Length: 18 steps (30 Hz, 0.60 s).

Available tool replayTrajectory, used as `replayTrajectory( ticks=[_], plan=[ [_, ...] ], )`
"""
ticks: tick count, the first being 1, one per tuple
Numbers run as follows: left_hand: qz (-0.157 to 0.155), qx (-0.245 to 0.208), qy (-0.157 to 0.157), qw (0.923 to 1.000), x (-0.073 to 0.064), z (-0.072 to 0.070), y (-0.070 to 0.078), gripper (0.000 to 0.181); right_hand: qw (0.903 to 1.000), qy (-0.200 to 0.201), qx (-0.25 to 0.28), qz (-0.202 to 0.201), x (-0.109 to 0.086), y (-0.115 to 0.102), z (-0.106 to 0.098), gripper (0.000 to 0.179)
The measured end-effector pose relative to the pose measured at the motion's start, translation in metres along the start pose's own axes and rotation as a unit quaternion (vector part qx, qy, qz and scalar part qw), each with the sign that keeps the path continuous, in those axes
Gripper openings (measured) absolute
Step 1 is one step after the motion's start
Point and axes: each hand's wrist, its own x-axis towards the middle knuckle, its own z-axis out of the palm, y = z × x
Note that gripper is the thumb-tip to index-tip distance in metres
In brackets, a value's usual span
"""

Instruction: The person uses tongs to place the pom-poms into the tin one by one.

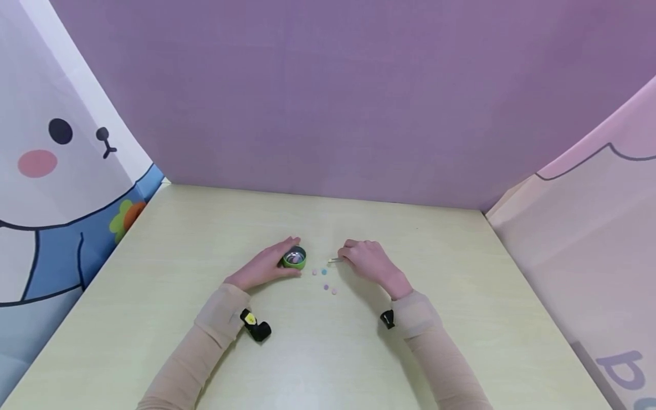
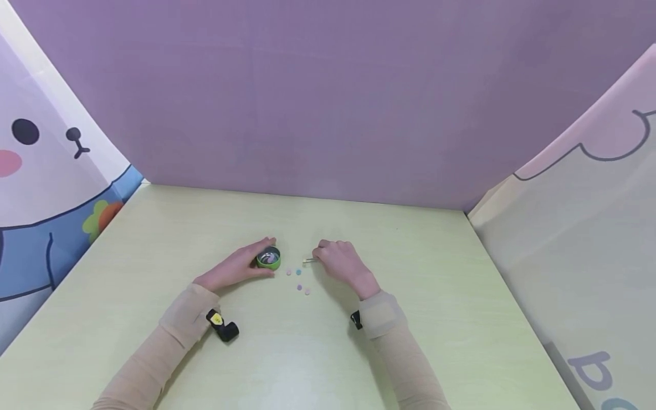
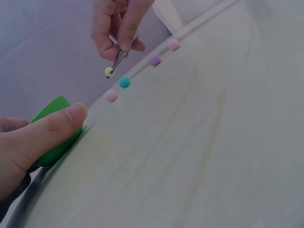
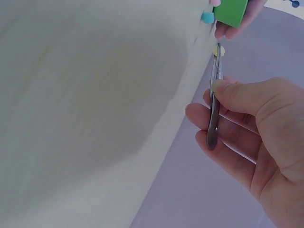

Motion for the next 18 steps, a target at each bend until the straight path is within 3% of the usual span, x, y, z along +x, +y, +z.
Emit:
replayTrajectory(
  ticks=[18],
  plan=[
    [0.009, -0.004, 0.007, 0.9999, -0.004, -0.004, -0.001, 0.089, 0.9997, 0.012, 0.006, -0.022, 0.033, -0.016, -0.014, 0.015]
  ],
)
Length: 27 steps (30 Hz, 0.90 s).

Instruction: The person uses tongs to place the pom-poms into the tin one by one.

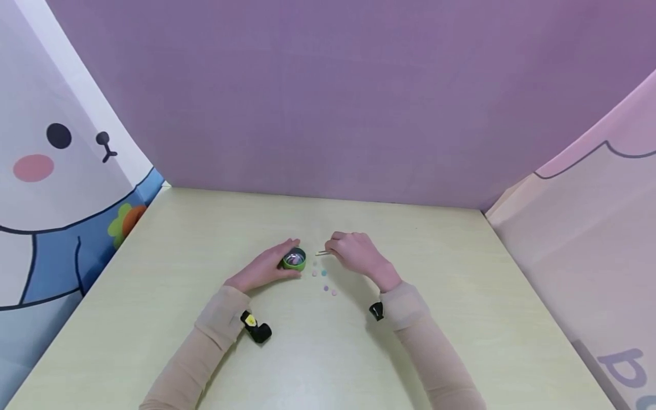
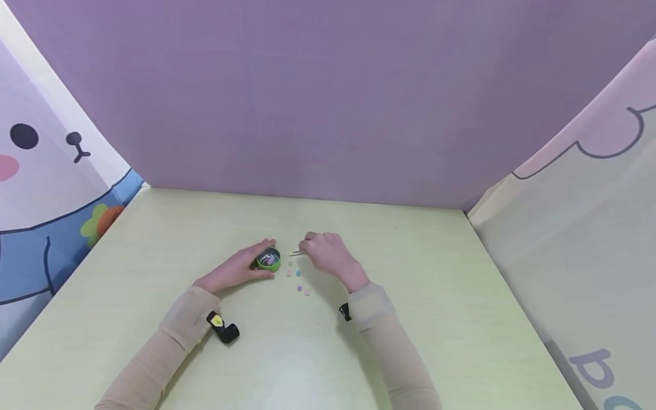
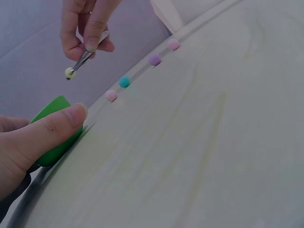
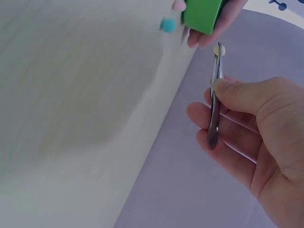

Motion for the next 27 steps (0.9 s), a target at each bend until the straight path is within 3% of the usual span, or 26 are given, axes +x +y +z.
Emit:
replayTrajectory(
  ticks=[11, 27],
  plan=[
    [0.004, 0.005, 0.004, 1.0000, 0.001, 0.000, -0.003, 0.089, 0.9998, -0.012, 0.007, -0.013, 0.017, -0.013, -0.004, 0.014],
    [0.011, 0.005, 0.005, 0.9999, 0.006, 0.002, -0.001, 0.089, 0.9990, -0.039, 0.007, -0.020, 0.022, -0.016, 0.002, 0.016]
  ],
)
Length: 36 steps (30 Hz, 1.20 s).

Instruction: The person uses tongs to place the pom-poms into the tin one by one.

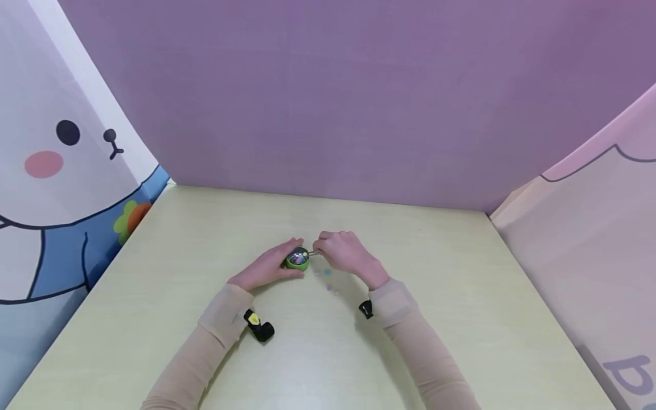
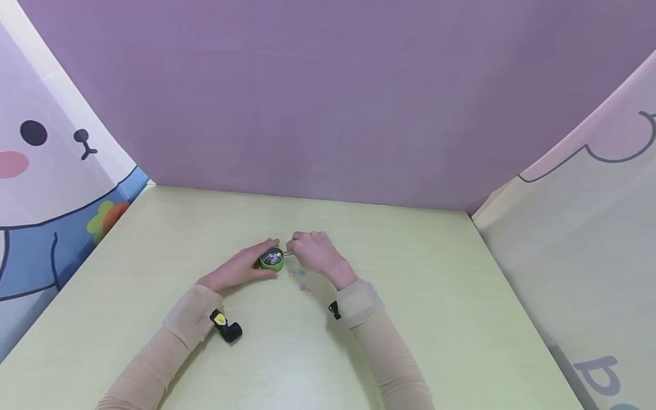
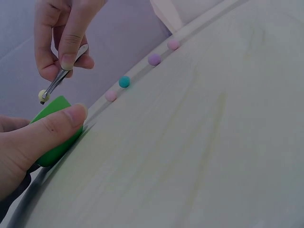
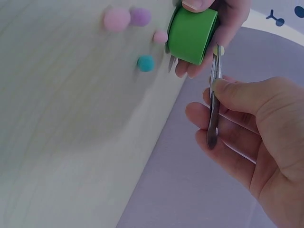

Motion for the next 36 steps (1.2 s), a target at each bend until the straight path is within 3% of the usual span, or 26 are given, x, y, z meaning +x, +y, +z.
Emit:
replayTrajectory(
  ticks=[21, 36],
  plan=[
    [0.007, 0.003, 0.003, 1.0000, -0.0030, -0.0009, 0.0022, 0.088, 1.0000, 0.005, -0.002, -0.003, 0.0002, -0.0040, -0.0009, 0.014],
    [-0.005, 0.001, -0.003, 1.0000, -0.0041, -0.0020, 0.0047, 0.087, 1.0000, 0.006, 0.005, 0.002, -0.0031, -0.0017, -0.0005, 0.015]
  ],
)
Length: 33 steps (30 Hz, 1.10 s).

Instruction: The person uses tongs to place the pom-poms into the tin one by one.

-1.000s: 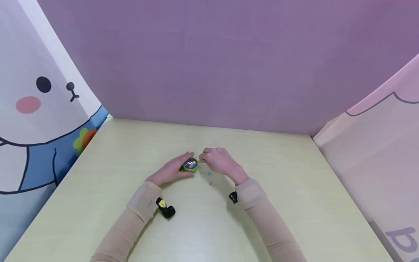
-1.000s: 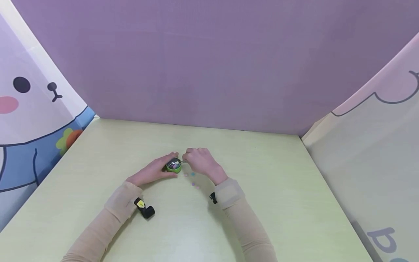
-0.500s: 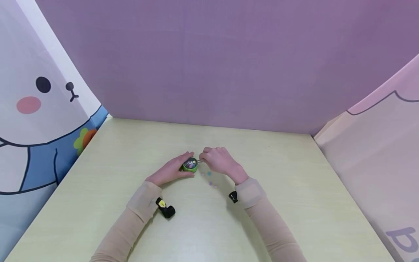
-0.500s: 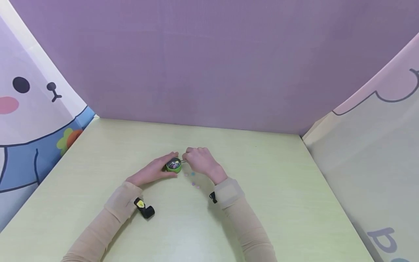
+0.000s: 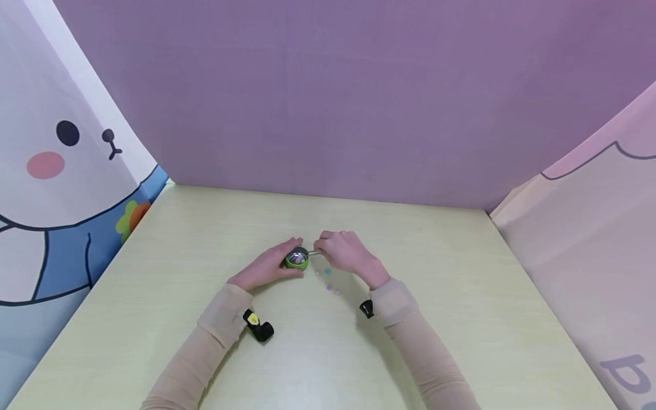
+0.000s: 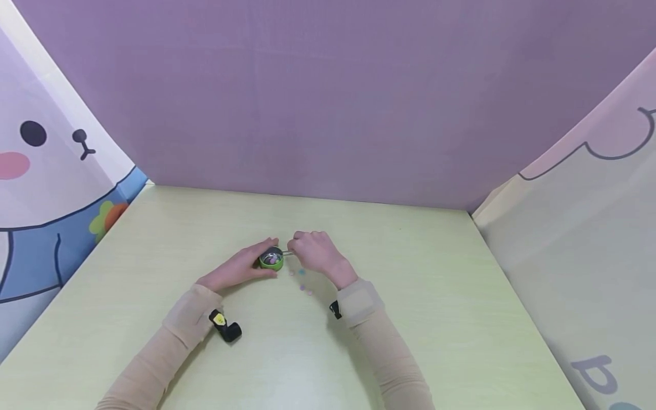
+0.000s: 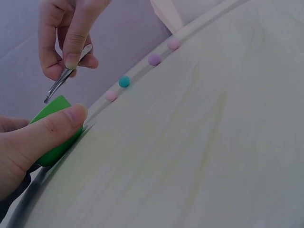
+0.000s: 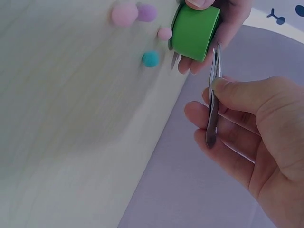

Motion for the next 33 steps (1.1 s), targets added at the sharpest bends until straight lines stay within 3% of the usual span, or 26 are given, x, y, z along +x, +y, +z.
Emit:
replayTrajectory(
  ticks=[33],
  plan=[
    [-0.005, -0.001, -0.002, 1.0000, 0.001, 0.001, -0.005, 0.090, 0.9998, 0.006, -0.009, 0.015, -0.024, 0.008, 0.001, 0.015]
  ],
)
